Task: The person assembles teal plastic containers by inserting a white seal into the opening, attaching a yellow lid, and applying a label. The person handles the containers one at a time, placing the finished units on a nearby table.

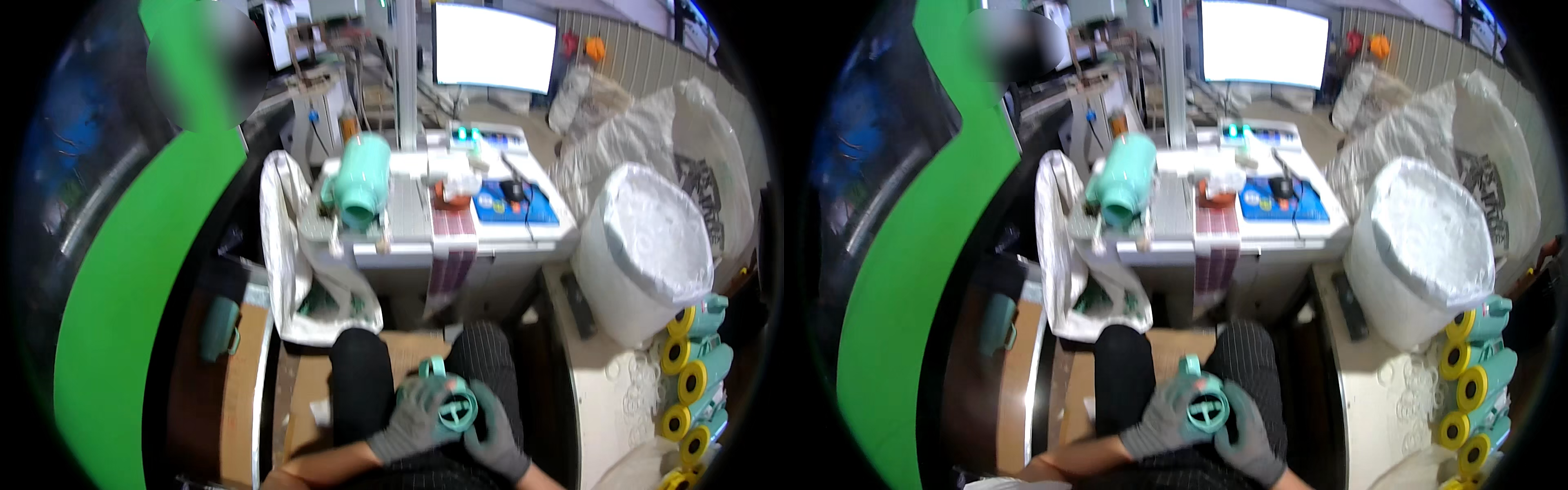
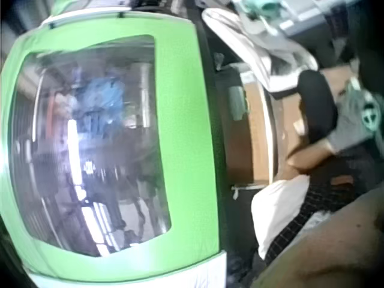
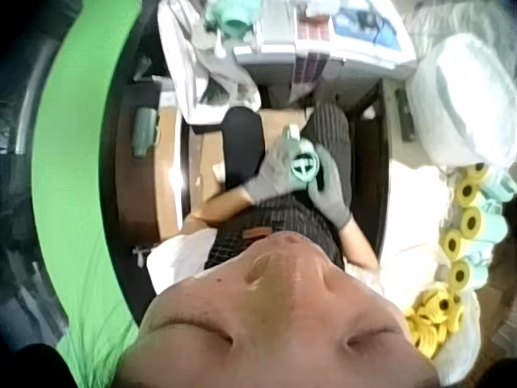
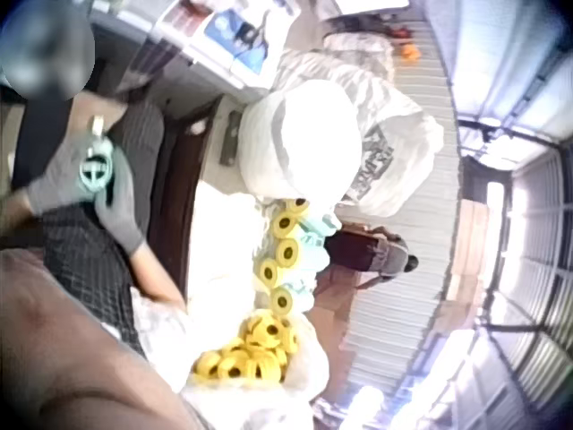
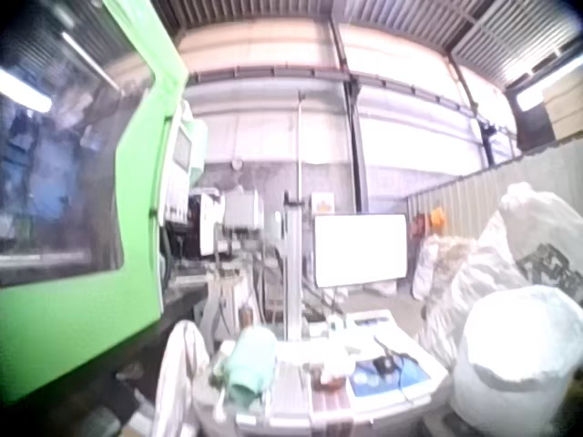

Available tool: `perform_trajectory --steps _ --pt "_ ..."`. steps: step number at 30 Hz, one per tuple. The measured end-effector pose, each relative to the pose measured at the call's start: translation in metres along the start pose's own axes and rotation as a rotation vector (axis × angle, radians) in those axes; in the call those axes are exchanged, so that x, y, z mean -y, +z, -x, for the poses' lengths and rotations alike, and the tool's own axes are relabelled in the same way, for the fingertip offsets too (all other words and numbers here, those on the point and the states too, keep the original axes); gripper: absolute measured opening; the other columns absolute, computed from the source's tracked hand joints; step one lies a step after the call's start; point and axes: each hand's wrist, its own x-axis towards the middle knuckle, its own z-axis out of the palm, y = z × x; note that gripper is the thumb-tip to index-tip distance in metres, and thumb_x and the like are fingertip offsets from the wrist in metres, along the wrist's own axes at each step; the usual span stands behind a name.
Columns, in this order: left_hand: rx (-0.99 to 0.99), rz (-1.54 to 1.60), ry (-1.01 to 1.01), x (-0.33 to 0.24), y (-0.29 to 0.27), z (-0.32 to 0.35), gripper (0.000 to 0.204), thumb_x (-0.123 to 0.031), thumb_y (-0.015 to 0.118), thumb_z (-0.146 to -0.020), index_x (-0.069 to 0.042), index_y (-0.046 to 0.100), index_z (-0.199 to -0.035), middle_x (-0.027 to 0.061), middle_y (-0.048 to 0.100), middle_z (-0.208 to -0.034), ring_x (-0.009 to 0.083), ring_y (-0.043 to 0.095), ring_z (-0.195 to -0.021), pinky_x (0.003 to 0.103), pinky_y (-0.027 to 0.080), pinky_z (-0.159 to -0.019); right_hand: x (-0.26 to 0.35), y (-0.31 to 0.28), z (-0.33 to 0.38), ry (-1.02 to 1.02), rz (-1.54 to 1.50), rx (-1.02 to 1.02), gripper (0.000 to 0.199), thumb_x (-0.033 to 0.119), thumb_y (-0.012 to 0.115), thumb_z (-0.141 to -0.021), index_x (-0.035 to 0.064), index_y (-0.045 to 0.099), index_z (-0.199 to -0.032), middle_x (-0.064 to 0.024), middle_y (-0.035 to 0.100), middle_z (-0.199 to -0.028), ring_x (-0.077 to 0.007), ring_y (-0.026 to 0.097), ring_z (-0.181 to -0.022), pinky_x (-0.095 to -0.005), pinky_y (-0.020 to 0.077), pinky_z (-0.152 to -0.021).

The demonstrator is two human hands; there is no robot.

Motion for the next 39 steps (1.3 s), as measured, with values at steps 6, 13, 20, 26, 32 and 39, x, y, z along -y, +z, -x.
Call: perform_trajectory --steps 6,13,20,26,32,39 --pt "0.029 0.088 -0.102 0.027 -0.022 -0.008 0.107 -0.039 0.097 -0.064 -0.003 0.043 -0.149 0.0146 0.06 -0.132 0.0365 0.061 -0.117 0.048 0.05 -0.099 0.005 -0.018 -0.04 -0.095 -0.109 -0.107 0.029 0.004 0.069 -0.088 0.0017 0.071 -0.117 -0.0162 0.072 -0.119 -0.0287 0.07 -0.101 -0.0381 0.0554 -0.089" --pt "0.162 -0.025 -0.027 0.0 -0.015 -0.025 0.107 -0.039 0.089 -0.063 -0.008 0.041 -0.153 0.0153 0.057 -0.131 0.0357 0.054 -0.122 0.054 0.042 -0.106 0.045 -0.027 -0.071 -0.161 0.642 0.603 0.03 0.026 0.07 -0.091 0.0091 0.07 -0.116 -0.0082 0.069 -0.107 -0.0236 0.069 -0.088 -0.0367 0.0556 -0.079" --pt "0.122 -0.055 0.082 -0.015 0.011 -0.038 0.089 -0.037 0.082 -0.069 -0.005 0.05 -0.147 0.0165 0.062 -0.123 0.036 0.06 -0.12 0.057 0.046 -0.107 0.015 -0.034 -0.056 -0.154 0.673 0.542 0.031 0.028 0.078 -0.076 0.0107 0.07 -0.1 -0.0071 0.066 -0.093 -0.0265 0.065 -0.08 -0.0401 0.0521 -0.071" --pt "0.145 0.167 -0.523 0.052 -0.026 -0.03 0.077 -0.036 0.091 -0.072 -0.005 0.056 -0.134 0.0145 0.066 -0.118 0.0352 0.07 -0.104 0.044 0.059 -0.089 0.05 -0.068 -0.042 -0.275 0.548 -0.156 0.02 0.028 0.072 -0.081 0.0109 0.067 -0.089 -0.0028 0.051 -0.072 -0.023 0.054 -0.065 -0.0355 0.0416 -0.059" --pt "0.114 0.062 -0.124 0.008 -0.028 -0.006 0.088 -0.048 0.087 -0.074 -0.009 0.049 -0.144 0.0149 0.059 -0.131 0.0365 0.059 -0.123 0.052 0.046 -0.11 0.051 -0.017 -0.129 -0.362 0.167 -0.316 0.053 0.02 0.083 -0.078 0.0003 0.065 -0.124 -0.0133 0.067 -0.109 -0.0259 0.067 -0.093 -0.0383 0.053 -0.085" --pt "0.09 0.084 -0.162 0.0 -0.021 -0.01 0.085 -0.042 0.092 -0.071 -0.008 0.053 -0.139 0.0196 0.058 -0.13 0.0402 0.056 -0.127 0.056 0.044 -0.11 -0.023 0.137 -0.281 0.101 -0.432 -0.105 0.052 0.032 0.08 -0.089 0.002 0.066 -0.129 -0.0153 0.074 -0.109 -0.0256 0.073 -0.096 -0.0388 0.0567 -0.087"
